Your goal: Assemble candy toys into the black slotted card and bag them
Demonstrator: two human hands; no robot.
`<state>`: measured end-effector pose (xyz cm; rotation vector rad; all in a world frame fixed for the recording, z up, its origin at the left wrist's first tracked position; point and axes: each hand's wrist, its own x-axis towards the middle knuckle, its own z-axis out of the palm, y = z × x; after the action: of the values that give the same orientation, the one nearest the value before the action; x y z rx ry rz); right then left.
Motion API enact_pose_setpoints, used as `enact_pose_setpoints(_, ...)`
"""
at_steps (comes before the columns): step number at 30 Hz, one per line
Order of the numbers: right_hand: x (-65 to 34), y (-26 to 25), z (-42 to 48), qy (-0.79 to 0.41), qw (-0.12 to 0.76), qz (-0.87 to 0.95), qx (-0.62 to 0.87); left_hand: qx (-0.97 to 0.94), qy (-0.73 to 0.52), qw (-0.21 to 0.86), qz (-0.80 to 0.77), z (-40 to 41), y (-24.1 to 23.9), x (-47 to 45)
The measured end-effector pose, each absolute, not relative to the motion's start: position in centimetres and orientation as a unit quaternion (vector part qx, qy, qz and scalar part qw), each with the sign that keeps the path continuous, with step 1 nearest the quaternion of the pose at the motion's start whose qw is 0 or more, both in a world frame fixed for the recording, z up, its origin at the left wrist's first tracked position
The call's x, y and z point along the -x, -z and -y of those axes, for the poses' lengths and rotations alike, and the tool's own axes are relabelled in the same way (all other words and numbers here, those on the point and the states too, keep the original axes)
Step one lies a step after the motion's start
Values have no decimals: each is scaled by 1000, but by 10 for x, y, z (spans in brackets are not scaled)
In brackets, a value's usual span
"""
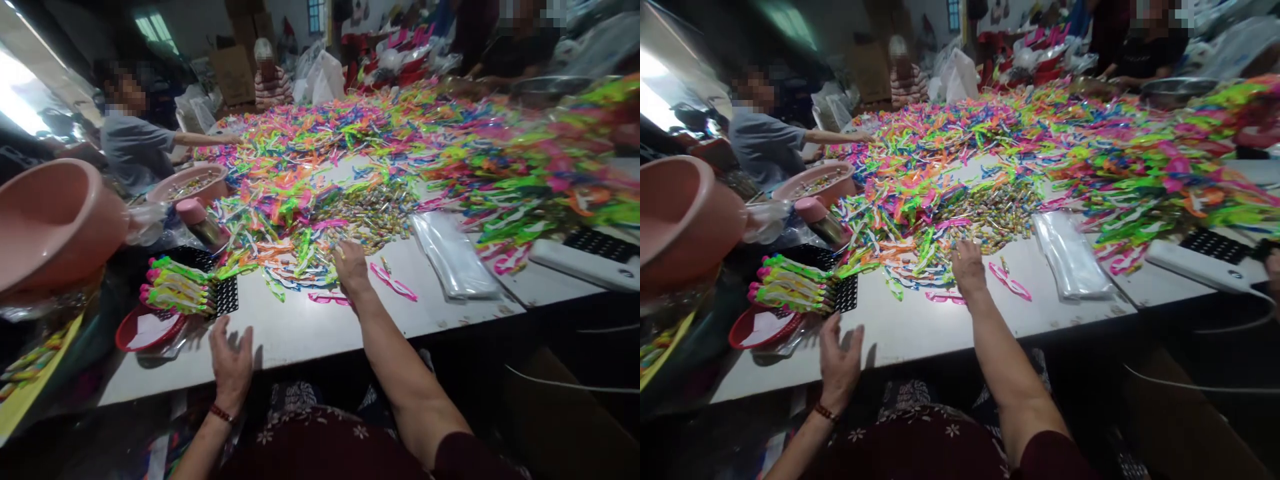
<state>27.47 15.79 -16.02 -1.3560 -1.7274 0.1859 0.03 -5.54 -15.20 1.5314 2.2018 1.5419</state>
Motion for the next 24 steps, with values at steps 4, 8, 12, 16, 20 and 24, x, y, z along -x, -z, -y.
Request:
enact_pose_setpoints(4,-260,141,-138,-67,412,737,531,-713,-352,43,-604,39,154,-39)
enact_pose_setpoints(8,-289,133,-111,-43,394,739,545,-772,-276,37,-572,-7,151,-65)
enact_pose_setpoints(12,-354,145,-82,5,349,697,627,-726,-218,26,-652,-51,148,-85)
enact_pose_setpoints(16,-392,163,-63,-3,315,701,640,-696,-166,29,-698,-81,150,-109)
enact_pose_setpoints(20,-369,174,-61,-37,339,743,575,-692,-171,23,-701,-100,153,-130)
enact_pose_setpoints(24,-320,176,-74,-85,345,779,517,-670,-209,14,-713,-113,152,-135)
